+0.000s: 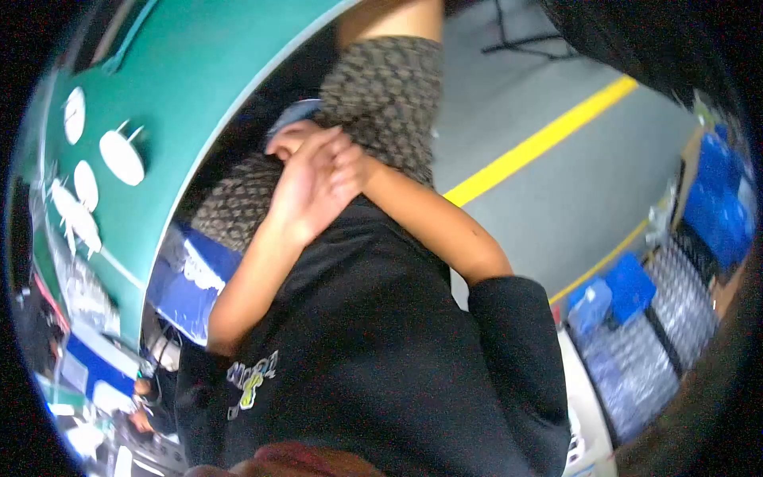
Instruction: The recorder is assembling small white circular electronic components by inserting a metal pin and using a manual press.
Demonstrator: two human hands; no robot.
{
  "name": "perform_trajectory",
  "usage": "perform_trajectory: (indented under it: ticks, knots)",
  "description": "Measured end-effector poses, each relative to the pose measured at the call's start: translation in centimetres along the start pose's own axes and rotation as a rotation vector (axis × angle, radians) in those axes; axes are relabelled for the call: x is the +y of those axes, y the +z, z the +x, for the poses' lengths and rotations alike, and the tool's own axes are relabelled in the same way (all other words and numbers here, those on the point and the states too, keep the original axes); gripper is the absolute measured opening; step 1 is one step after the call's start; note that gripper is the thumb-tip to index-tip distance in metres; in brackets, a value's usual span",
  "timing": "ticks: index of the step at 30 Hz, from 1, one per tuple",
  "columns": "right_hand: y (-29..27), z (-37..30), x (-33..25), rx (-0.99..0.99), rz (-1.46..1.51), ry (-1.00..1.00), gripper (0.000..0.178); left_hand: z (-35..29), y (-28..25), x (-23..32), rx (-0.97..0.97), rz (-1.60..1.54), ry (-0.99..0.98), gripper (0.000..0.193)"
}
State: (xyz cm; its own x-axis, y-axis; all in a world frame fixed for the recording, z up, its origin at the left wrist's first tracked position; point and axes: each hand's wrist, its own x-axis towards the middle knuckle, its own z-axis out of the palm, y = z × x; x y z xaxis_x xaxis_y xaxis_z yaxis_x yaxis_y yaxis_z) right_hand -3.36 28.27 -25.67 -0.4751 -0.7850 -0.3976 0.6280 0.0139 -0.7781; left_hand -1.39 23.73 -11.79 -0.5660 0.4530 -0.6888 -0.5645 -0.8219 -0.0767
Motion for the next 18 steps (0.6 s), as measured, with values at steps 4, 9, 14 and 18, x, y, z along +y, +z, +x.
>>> perform_trajectory:
  ticks: [4, 9, 14, 18]
  knots:
    - [-7.1, -0.7, 6.8, -0.031, 0.386, -0.061, 0.028, 6.9, -2.0, 3.1, -0.310, -0.210, 0.034, 0.024]
    - [-2.2, -2.2, 0.3, 0.221, 0.120, 0.264, 0.048, 10.3, -3.7, 7.3, -0.181, 0.014, 0.194, 0.017]
    - [-2.3, -1.8, -3.1, 0.070, 0.150, 0.457, 0.012, 11.6, -6.4, 9.6, -0.079, 0.037, 0.506, 0.019]
    - [0.4, -1.9, -5.2, 0.298, 0.047, 0.507, 0.019, 12.4, -8.8, 11.3, 0.023, -0.003, 0.698, 0.020]
